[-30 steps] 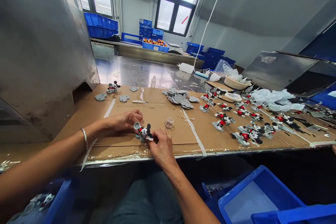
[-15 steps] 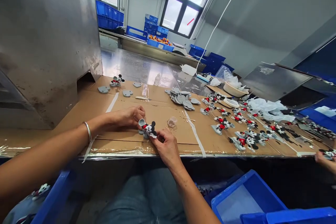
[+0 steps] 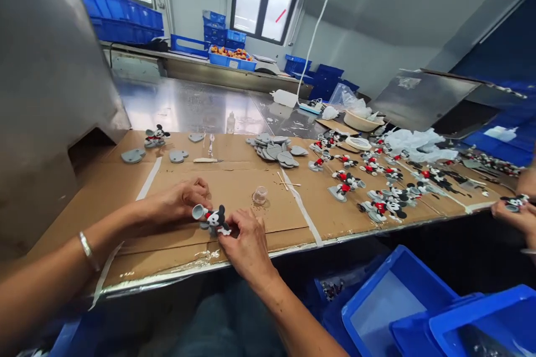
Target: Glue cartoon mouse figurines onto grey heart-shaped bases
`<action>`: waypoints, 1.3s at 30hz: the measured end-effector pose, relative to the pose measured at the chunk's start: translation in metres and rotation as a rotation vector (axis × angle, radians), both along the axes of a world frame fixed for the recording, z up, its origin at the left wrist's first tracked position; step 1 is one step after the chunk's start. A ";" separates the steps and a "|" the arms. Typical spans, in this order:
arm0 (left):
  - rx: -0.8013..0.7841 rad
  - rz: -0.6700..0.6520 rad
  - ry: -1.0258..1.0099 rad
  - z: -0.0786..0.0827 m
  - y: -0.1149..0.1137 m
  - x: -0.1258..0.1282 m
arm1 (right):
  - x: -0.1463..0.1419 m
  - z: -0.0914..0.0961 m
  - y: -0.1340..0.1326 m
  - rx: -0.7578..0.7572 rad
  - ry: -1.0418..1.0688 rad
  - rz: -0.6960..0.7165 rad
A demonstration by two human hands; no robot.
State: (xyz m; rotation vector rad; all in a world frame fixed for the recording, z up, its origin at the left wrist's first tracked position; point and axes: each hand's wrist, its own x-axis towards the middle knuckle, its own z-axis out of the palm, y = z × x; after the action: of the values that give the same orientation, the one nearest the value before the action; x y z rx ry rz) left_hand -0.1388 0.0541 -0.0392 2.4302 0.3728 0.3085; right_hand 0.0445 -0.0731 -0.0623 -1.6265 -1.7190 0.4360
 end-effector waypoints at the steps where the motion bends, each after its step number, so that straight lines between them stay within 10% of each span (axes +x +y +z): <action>1: 0.001 0.007 0.012 0.001 -0.001 0.000 | 0.000 0.001 0.000 -0.004 -0.005 -0.012; 26: 0.199 0.292 -0.053 -0.018 -0.021 -0.011 | -0.004 -0.004 -0.011 0.065 -0.013 -0.107; 34: 0.476 0.350 -0.362 -0.019 -0.062 -0.028 | 0.004 0.003 -0.019 0.534 0.135 0.130; 39: 0.128 0.468 -0.652 -0.017 -0.092 -0.019 | 0.012 0.009 -0.031 0.668 0.128 0.253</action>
State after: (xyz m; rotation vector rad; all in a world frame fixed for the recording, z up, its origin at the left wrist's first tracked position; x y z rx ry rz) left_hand -0.1580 -0.0384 -0.0565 2.1734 0.6262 1.3137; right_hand 0.0563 -0.1041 -0.0534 -0.8929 -1.7281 0.0563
